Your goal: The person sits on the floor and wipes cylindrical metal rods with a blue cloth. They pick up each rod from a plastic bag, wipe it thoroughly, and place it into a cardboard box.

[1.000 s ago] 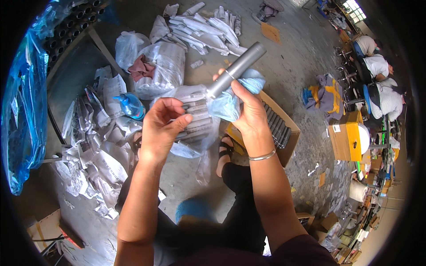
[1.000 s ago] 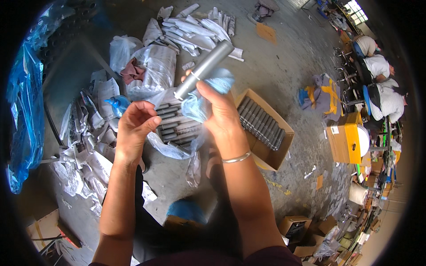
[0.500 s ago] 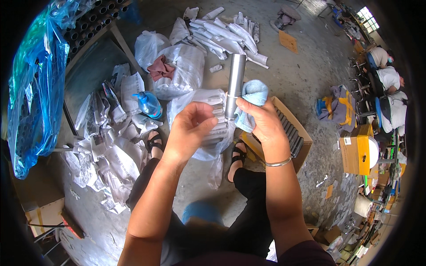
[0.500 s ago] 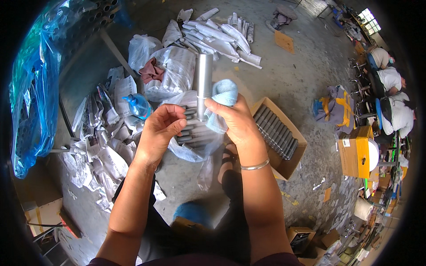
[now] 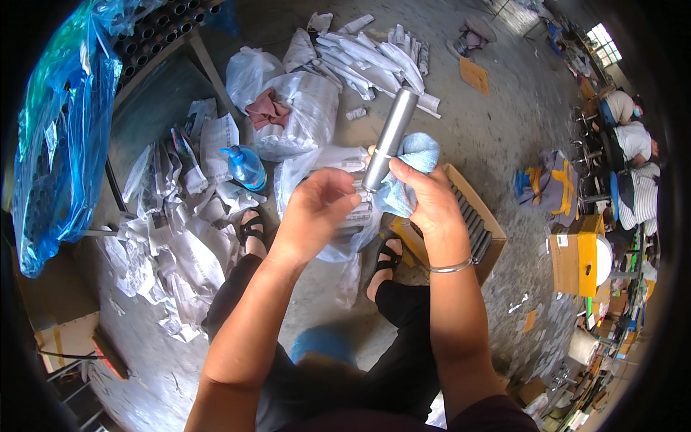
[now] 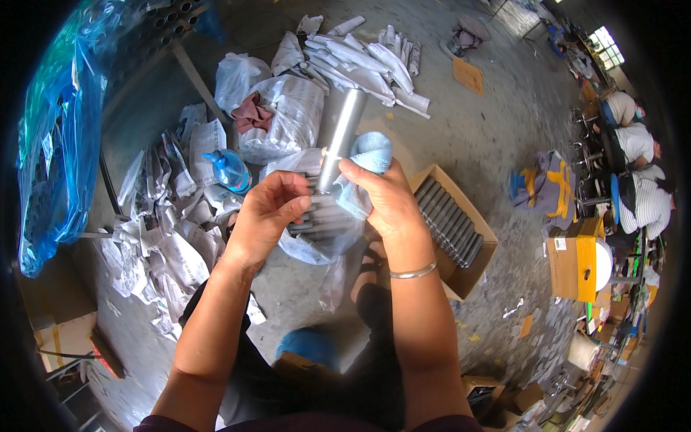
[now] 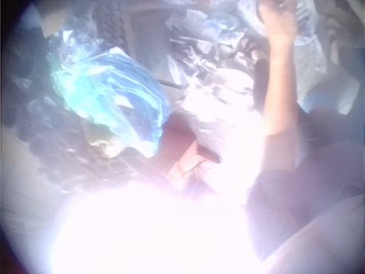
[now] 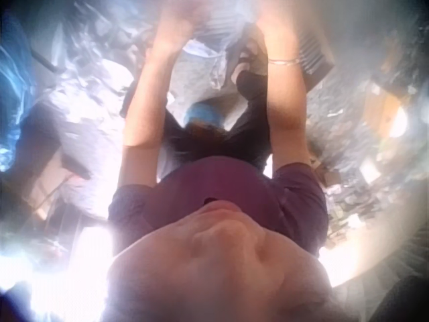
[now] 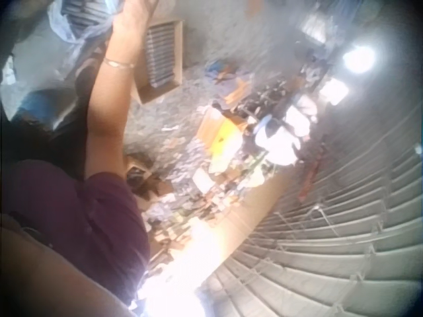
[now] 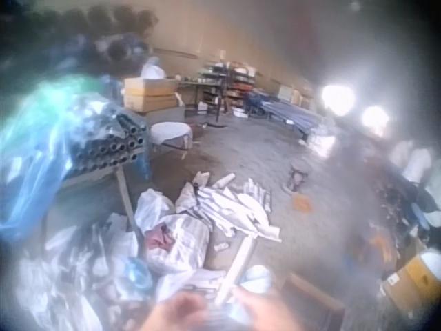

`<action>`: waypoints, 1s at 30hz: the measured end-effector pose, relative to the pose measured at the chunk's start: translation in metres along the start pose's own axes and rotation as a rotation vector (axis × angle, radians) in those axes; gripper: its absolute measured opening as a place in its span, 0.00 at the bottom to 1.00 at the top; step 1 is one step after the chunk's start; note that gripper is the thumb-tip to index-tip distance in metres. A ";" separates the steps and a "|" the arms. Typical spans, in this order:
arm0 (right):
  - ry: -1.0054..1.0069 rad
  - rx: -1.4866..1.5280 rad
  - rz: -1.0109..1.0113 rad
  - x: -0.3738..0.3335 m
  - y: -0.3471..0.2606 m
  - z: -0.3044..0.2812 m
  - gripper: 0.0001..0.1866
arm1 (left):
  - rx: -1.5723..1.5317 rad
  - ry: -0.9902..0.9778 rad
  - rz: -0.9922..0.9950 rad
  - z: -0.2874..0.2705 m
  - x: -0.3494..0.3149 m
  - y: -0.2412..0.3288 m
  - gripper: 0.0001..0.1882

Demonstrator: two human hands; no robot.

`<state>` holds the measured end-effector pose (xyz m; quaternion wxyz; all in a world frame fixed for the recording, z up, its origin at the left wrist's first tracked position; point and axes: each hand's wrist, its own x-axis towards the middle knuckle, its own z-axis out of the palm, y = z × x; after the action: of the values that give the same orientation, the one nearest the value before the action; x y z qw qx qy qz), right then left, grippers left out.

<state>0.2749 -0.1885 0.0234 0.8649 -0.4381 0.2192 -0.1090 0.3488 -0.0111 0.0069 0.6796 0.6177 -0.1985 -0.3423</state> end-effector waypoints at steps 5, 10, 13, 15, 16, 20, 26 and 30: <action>-0.138 0.162 -0.101 -0.001 0.013 0.015 0.20 | -0.240 0.051 0.035 0.005 0.003 0.004 0.17; -0.086 0.075 -0.076 0.000 0.020 0.024 0.23 | -0.592 0.135 0.020 -0.012 0.011 0.003 0.12; 0.014 0.086 -0.033 0.001 0.017 0.031 0.25 | -0.751 0.220 0.051 -0.029 0.014 0.011 0.12; 0.049 0.126 0.003 0.002 0.018 0.031 0.26 | -0.823 0.332 0.109 -0.047 0.012 0.017 0.11; 0.053 0.145 0.019 0.004 0.021 0.024 0.27 | -0.865 0.374 0.165 -0.057 0.011 0.019 0.11; -0.007 0.185 0.015 0.004 0.021 0.001 0.19 | -0.925 0.574 0.245 -0.090 0.008 0.030 0.08; 0.017 0.153 0.034 -0.001 0.019 0.010 0.16 | -0.847 0.846 0.419 -0.127 0.009 0.032 0.08; -0.014 0.138 0.033 0.003 0.020 0.011 0.17 | -0.872 0.830 0.406 -0.131 0.007 0.033 0.09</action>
<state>0.2826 -0.1697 0.0123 0.8962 -0.3748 0.2121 -0.1065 0.4520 0.0760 0.0169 0.9405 0.3155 0.1259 0.0118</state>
